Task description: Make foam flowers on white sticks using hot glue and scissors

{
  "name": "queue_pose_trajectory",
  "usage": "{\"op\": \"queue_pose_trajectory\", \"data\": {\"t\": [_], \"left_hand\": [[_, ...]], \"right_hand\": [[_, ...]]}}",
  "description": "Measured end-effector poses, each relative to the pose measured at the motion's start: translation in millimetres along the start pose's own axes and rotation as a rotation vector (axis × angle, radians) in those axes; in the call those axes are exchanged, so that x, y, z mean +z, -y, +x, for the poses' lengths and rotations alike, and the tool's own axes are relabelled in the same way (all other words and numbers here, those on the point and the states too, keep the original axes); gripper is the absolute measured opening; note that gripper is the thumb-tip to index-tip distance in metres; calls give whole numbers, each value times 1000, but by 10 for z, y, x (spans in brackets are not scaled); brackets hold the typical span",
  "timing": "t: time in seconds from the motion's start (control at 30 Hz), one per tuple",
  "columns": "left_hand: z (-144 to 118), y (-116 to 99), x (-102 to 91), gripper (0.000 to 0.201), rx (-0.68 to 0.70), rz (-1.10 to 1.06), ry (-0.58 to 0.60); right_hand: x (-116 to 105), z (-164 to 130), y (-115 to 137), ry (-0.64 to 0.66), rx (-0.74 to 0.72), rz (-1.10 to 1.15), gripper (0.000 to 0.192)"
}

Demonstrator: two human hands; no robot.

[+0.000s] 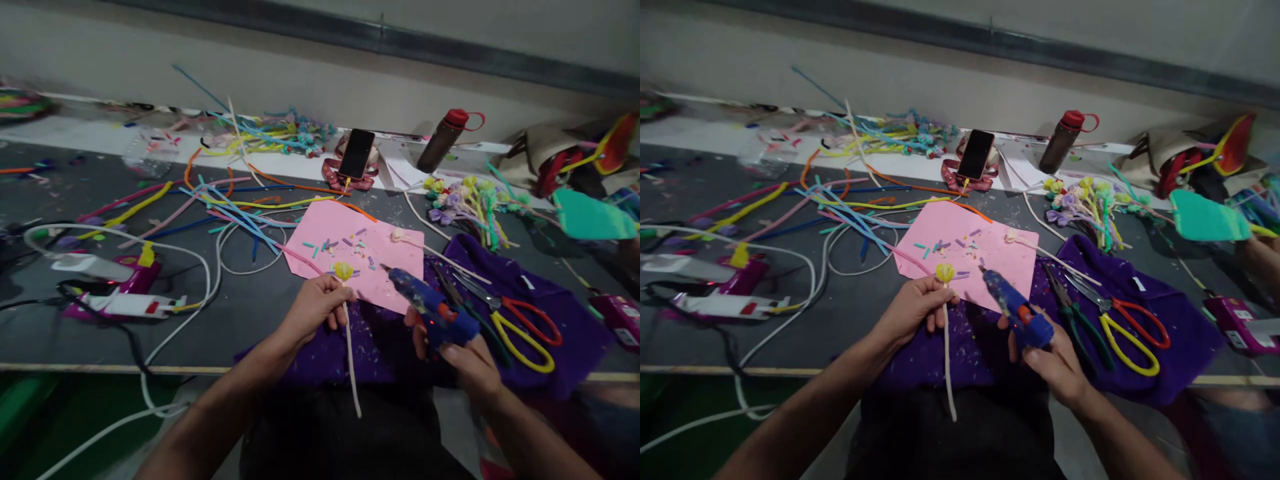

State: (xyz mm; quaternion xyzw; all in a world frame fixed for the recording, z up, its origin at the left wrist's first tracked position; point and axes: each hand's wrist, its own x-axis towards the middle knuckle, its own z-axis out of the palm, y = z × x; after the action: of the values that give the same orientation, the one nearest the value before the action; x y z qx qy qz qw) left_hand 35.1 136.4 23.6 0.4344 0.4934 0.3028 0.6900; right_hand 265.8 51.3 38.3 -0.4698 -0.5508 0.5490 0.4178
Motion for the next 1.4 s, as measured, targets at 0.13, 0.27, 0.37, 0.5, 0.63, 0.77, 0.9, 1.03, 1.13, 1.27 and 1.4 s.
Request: {"op": "queue_pose_trajectory", "data": {"t": [0.13, 0.27, 0.37, 0.5, 0.63, 0.77, 0.9, 1.03, 1.13, 1.27, 1.4], "left_hand": [[-24, 12, -27, 18, 29, 0, -44], [-37, 31, -41, 19, 71, 62, -83], [-37, 41, -47, 17, 97, 92, -93], [-27, 57, -57, 16, 109, 113, -102], [-15, 81, -70, 14, 117, 107, -95], [-1, 114, -89, 14, 139, 139, -92], [12, 143, -107, 16, 162, 171, -91], [14, 155, -115, 16, 175, 181, -86], [12, 149, -110, 14, 173, 161, -91], [13, 137, -100, 8, 155, 136, -89], [13, 136, -100, 7, 168, 130, -87]], "right_hand": [[257, 107, 29, 89, -23, 6, 35], [373, 145, -17, 97, -60, -113, 26], [399, 151, -57, 79, -115, -177, 22], [404, 166, -90, 61, -177, -214, 20], [400, 187, -94, 84, -187, -288, 16], [395, 196, -94, 78, -210, -334, 16], [391, 196, -82, 76, -217, -367, 16], [389, 196, -77, 87, -211, -383, 15], [389, 196, -81, 107, -228, -380, 15], [392, 196, -76, 106, -231, -404, 15], [390, 195, -59, 111, -230, -414, 14]]}}
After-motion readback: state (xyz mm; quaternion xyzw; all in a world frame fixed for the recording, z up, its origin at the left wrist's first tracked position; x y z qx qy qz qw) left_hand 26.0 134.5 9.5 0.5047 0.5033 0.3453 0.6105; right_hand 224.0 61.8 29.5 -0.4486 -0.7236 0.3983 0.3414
